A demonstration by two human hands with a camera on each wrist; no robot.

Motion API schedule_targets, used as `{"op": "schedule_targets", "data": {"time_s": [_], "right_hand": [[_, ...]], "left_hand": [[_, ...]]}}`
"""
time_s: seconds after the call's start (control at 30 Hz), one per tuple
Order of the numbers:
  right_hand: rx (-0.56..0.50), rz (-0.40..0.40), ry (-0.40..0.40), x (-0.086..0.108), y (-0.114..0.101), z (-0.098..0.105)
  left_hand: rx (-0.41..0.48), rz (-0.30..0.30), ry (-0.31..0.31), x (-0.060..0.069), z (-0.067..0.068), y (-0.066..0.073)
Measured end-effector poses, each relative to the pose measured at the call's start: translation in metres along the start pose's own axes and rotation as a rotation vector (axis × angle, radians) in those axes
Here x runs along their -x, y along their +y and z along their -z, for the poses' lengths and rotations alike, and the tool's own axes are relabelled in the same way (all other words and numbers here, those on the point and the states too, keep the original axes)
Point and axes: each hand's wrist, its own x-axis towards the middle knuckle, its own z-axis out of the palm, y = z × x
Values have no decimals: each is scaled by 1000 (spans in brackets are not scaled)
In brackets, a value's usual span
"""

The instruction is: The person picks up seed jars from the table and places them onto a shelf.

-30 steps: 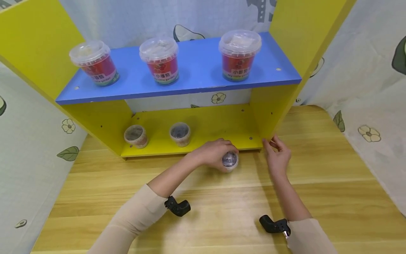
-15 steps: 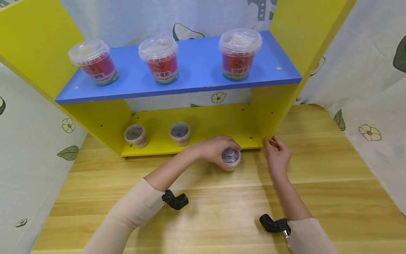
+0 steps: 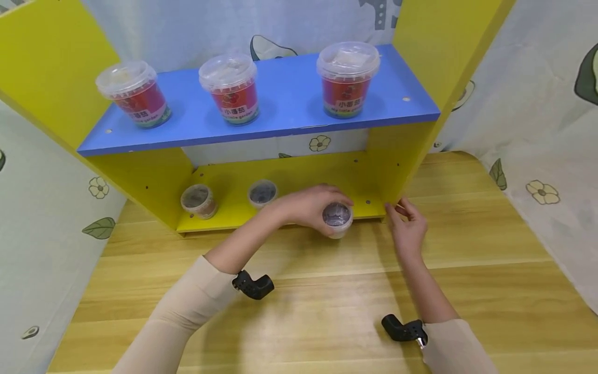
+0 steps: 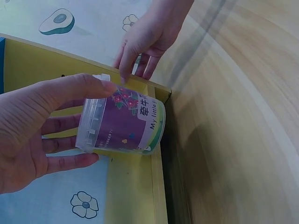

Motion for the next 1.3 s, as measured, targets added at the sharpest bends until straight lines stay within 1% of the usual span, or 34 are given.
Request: {"op": "schedule_targets", "data": {"time_s": [0.23, 0.37, 0.47, 0.57, 0.67, 0.8, 1.0, 1.17, 1.3], "right_hand": [[-13, -5, 2, 0, 0, 1], [-24, -4, 2, 1, -1, 1], [-25, 18, -7, 5, -4, 0], [-17, 50, -21, 9, -9, -1], [-8, 70, -27, 11, -12, -2], [-22, 55, -21, 11, -13, -2], [-26, 44, -30, 11, -12, -3], [-16, 63, -30, 11, -12, -3], [-30, 64, -23, 11, -11, -2]], "left_hand": [[-6, 22, 5, -8, 8, -3], [-15, 32, 25, -15, 15, -8], [-11, 42, 48, -21, 20, -13], [-1, 68, 60, -27, 22, -17], [-46, 104, 54, -34, 21, -20], [-116, 131, 41, -43, 19, -22], [-144, 150, 29, -49, 15, -24], [-161, 175, 39, -49, 14, -24], [-158, 182, 39, -50, 14, -24]]}}
